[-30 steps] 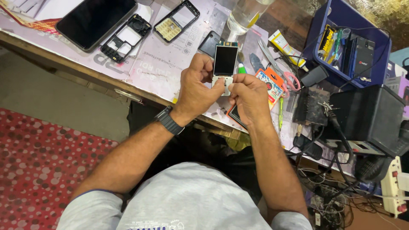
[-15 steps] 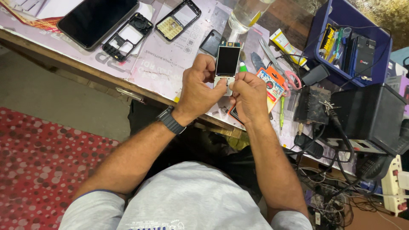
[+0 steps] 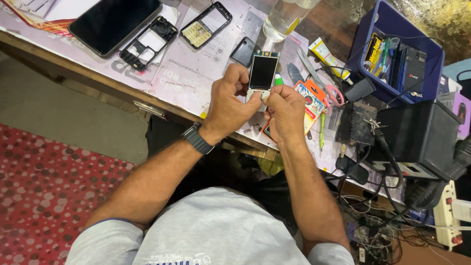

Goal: The person places a battery into a mobile phone, turns the phone over, and presses buttons on the front keypad.

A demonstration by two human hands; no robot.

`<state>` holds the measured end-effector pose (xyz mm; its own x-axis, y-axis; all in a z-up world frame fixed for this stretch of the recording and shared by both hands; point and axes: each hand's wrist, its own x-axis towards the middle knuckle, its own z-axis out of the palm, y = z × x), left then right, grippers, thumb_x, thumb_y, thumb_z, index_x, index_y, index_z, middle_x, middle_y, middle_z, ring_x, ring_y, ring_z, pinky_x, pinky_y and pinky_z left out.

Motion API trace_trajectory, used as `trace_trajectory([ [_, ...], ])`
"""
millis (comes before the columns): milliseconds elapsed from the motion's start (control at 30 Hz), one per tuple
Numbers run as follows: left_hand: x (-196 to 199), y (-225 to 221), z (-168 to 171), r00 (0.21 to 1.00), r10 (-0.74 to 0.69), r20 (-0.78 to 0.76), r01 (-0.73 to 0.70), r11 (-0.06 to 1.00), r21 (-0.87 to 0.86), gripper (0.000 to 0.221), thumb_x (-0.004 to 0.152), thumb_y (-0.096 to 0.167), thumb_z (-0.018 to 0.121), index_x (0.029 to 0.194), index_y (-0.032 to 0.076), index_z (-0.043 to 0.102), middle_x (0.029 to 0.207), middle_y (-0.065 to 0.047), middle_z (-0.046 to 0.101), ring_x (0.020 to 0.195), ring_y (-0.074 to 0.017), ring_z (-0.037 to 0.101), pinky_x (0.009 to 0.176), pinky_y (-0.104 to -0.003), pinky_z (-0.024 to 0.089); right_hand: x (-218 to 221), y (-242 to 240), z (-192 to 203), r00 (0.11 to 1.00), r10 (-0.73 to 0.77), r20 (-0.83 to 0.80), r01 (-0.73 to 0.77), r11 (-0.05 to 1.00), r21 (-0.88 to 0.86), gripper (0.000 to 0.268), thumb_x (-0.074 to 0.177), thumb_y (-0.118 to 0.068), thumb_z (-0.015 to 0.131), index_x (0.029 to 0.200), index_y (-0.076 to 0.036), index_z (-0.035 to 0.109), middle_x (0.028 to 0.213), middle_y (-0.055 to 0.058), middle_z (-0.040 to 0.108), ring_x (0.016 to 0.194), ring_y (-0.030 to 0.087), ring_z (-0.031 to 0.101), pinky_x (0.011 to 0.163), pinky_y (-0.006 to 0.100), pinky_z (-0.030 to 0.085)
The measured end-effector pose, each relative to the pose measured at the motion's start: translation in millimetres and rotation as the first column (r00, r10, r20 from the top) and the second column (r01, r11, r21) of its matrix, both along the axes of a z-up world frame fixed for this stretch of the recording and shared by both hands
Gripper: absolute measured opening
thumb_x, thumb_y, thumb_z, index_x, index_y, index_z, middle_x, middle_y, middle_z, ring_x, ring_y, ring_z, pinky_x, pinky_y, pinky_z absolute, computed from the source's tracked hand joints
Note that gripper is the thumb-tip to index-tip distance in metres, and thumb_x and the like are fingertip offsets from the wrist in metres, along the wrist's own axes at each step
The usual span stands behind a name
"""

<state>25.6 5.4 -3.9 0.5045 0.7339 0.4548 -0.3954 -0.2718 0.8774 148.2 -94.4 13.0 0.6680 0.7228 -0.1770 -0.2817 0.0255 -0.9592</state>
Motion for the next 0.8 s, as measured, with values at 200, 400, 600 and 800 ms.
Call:
trace_trajectory([
  [200,0,0,-2,1.000,0.012,-0.023,-0.012,1.000,0.009,0.032,0.088,0.000,0.075,0.105,0.005,0.048,0.080,-0.001,0.058,0.072,-0.0038,0.057,0.065,-0.024,0.054,-1,-2,1,1.000,-0.012,0.001,0.012,1.000,-0.018,0.011,0.083,0.003,0.064,0.077,-0.005,0.061,0.064,-0.002,0.053,0.050,0.007,0.044,0.044,0.026,0.036],
  [400,2,-1,-2,1.000,0.000,-0.017,0.000,1.000,-0.006,0.033,0.087,-0.002,0.074,0.105,0.004,0.048,0.082,0.000,0.060,0.073,-0.0031,0.058,0.064,-0.023,0.053,-1,-2,-4,1.000,-0.008,-0.010,0.008,1.000,0.007,0.009,0.083,0.003,0.063,0.078,-0.004,0.061,0.066,-0.002,0.054,0.051,0.007,0.046,0.045,0.026,0.038],
  [600,2,-1,-1,1.000,-0.017,-0.012,0.017,1.000,-0.013,0.032,0.087,-0.002,0.075,0.104,0.004,0.048,0.082,-0.001,0.062,0.075,-0.0035,0.060,0.065,-0.023,0.054,0,-3,-9,1.000,-0.027,0.008,0.027,1.000,-0.001,0.006,0.083,0.003,0.063,0.079,-0.002,0.063,0.066,-0.001,0.055,0.050,0.007,0.046,0.045,0.025,0.039],
  [800,3,-1,-1,1.000,-0.030,-0.009,0.030,0.999,-0.019,0.030,0.088,-0.002,0.073,0.103,0.003,0.047,0.083,-0.002,0.063,0.075,-0.0038,0.060,0.065,-0.023,0.054,3,-3,-15,1.000,-0.016,0.005,0.016,1.000,0.020,0.008,0.084,0.004,0.064,0.078,-0.002,0.062,0.067,0.000,0.056,0.051,0.007,0.047,0.045,0.025,0.039],
])
